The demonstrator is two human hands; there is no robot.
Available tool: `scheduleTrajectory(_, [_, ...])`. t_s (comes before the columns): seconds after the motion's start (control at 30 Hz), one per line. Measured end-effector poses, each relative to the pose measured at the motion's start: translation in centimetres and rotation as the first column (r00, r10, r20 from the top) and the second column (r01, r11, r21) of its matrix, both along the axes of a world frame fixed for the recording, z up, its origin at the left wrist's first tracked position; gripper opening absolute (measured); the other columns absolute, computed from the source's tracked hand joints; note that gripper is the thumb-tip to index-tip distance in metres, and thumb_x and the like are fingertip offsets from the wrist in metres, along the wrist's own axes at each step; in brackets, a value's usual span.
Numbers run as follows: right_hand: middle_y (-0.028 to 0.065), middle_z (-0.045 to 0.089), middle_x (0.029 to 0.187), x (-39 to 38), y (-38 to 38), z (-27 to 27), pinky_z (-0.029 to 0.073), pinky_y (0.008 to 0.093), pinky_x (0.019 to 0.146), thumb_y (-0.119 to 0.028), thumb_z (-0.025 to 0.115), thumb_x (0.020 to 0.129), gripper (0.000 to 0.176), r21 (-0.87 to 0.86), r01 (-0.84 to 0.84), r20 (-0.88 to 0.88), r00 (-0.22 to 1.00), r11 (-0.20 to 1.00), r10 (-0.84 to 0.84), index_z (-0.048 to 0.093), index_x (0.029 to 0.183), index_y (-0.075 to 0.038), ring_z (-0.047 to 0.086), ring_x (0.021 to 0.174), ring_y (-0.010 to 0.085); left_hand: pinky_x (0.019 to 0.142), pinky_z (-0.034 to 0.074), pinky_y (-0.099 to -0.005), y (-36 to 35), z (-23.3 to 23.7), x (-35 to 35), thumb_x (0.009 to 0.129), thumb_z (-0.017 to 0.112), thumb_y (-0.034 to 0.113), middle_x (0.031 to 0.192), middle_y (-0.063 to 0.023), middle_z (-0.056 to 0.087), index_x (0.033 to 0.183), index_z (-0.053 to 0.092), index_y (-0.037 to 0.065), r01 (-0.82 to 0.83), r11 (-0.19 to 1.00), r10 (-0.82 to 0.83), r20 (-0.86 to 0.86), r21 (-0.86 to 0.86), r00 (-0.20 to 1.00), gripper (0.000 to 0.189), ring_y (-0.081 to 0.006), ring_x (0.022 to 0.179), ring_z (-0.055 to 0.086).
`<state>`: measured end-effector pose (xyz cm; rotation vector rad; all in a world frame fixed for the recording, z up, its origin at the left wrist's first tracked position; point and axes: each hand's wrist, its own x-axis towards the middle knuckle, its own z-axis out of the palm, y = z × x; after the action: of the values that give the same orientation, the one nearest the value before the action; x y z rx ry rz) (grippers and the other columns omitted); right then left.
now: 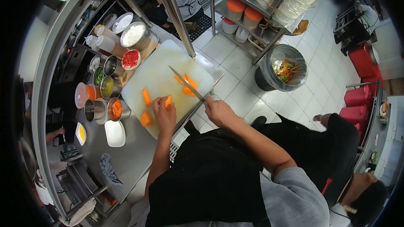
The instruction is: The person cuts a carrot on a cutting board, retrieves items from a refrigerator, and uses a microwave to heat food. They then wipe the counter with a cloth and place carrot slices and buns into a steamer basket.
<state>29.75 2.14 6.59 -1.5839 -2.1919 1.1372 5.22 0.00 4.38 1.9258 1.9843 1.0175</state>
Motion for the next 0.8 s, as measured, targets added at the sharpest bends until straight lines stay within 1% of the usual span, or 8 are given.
scheduleTrajectory(0.03, [0.0294, 0.066, 0.079, 0.6, 0.2, 0.2, 0.051, 0.0567, 0.074, -0.018, 0.051, 0.096, 0.026, 0.024, 0.022, -0.034, 0.999, 0.999, -0.021, 0.049, 0.110, 0.004, 0.064, 0.078, 0.0495, 0.096, 0.043, -0.0468, 0.4, -0.2, 0.3, 0.086, 0.069, 0.007, 0.121, -0.0163, 0.055, 0.123, 0.060, 0.001, 0.000, 1.000, 0.000, 0.001, 0.001, 1.000, 0.039, -0.0358, 0.115, 0.051])
scheduleTrajectory(0.1, [0.0296, 0.066, 0.078, 1.7, 0.4, 0.4, 0.051, 0.0570, 0.073, -0.017, 0.052, 0.096, 0.024, 0.030, 0.034, -0.020, 0.999, 0.999, -0.034, 0.049, 0.108, 0.003, 0.064, 0.077, 0.0495, 0.096, 0.042, -0.0458, 2.2, -0.3, 1.3, 0.088, 0.067, 0.007, 0.122, -0.0143, 0.056, 0.128, 0.061, 0.003, 0.217, 0.976, -0.216, -0.074, 0.004, 0.974, 0.041, -0.0341, 0.116, 0.050])
scheduleTrajectory(0.23, [0.0294, 0.065, 0.076, 3.6, 0.5, 1.0, 0.050, 0.0574, 0.071, -0.016, 0.053, 0.095, 0.020, 0.066, 0.073, -0.004, 0.997, 0.995, -0.073, 0.049, 0.102, 0.002, 0.064, 0.075, 0.0496, 0.096, 0.039, -0.0453, 4.9, 0.3, 3.2, 0.088, 0.065, 0.008, 0.123, -0.0140, 0.056, 0.125, 0.064, 0.005, 0.282, 0.955, -0.295, -0.191, -0.092, 0.936, 0.038, -0.0333, 0.117, 0.049])
scheduleTrajectory(0.3, [0.0292, 0.065, 0.076, 4.0, 0.3, 1.2, 0.050, 0.0573, 0.070, -0.016, 0.053, 0.095, 0.020, 0.065, 0.083, -0.007, 0.997, 0.994, -0.082, 0.049, 0.101, 0.002, 0.063, 0.075, 0.0497, 0.094, 0.038, -0.0448, 6.1, -0.2, 3.1, 0.086, 0.064, 0.006, 0.119, -0.0129, 0.056, 0.117, 0.069, 0.007, 0.337, 0.937, -0.348, -0.267, -0.086, 0.899, 0.032, -0.0308, 0.114, 0.050])
scheduleTrajectory(0.43, [0.0288, 0.065, 0.075, 4.4, -0.7, 0.9, 0.049, 0.0573, 0.070, -0.017, 0.053, 0.095, 0.020, 0.051, 0.119, -0.040, 0.992, 0.992, -0.117, 0.049, 0.100, 0.002, 0.063, 0.074, 0.0500, 0.092, 0.038, -0.0442, 7.0, -0.3, 2.8, 0.082, 0.064, 0.004, 0.111, -0.0113, 0.056, 0.105, 0.070, 0.007, 0.421, 0.902, -0.431, -0.299, -0.101, 0.851, 0.024, -0.0292, 0.109, 0.050])
scheduleTrajectory(0.6, [0.0289, 0.066, 0.077, 4.5, -1.5, 0.9, 0.050, 0.0580, 0.072, -0.018, 0.053, 0.096, 0.021, -0.009, 0.116, -0.027, 0.993, 0.993, -0.117, 0.049, 0.102, 0.002, 0.064, 0.077, 0.0501, 0.091, 0.040, -0.0445, 6.0, -0.1, 1.2, 0.080, 0.065, 0.002, 0.106, -0.0106, 0.054, 0.097, 0.066, 0.006, 0.500, 0.862, -0.500, -0.308, -0.084, 0.809, 0.017, -0.0288, 0.105, 0.051])
scheduleTrajectory(0.73, [0.0280, 0.066, 0.081, 4.0, -2.2, -0.4, 0.051, 0.0580, 0.074, -0.020, 0.054, 0.096, 0.023, -0.011, 0.044, -0.011, 0.999, 0.999, -0.044, 0.049, 0.105, 0.001, 0.064, 0.080, 0.0494, 0.091, 0.043, -0.0456, 4.2, -1.1, -0.4, 0.079, 0.066, 0.000, 0.106, -0.0104, 0.054, 0.101, 0.066, 0.005, 0.504, 0.859, -0.507, -0.286, -0.088, 0.813, 0.022, -0.0306, 0.104, 0.053])
scheduleTrajectory(0.8, [0.0275, 0.067, 0.081, 3.6, -2.6, -0.7, 0.051, 0.0578, 0.074, -0.020, 0.054, 0.097, 0.023, -0.004, 0.011, -0.001, 1.000, 1.000, -0.011, 0.049, 0.106, 0.001, 0.065, 0.081, 0.0489, 0.090, 0.047, -0.0431, 3.5, -1.5, -0.6, 0.080, 0.066, -0.004, 0.109, -0.0116, 0.052, 0.107, 0.064, 0.001, 0.480, 0.875, -0.484, -0.069, -0.059, 0.873, 0.027, -0.0333, 0.101, 0.054])
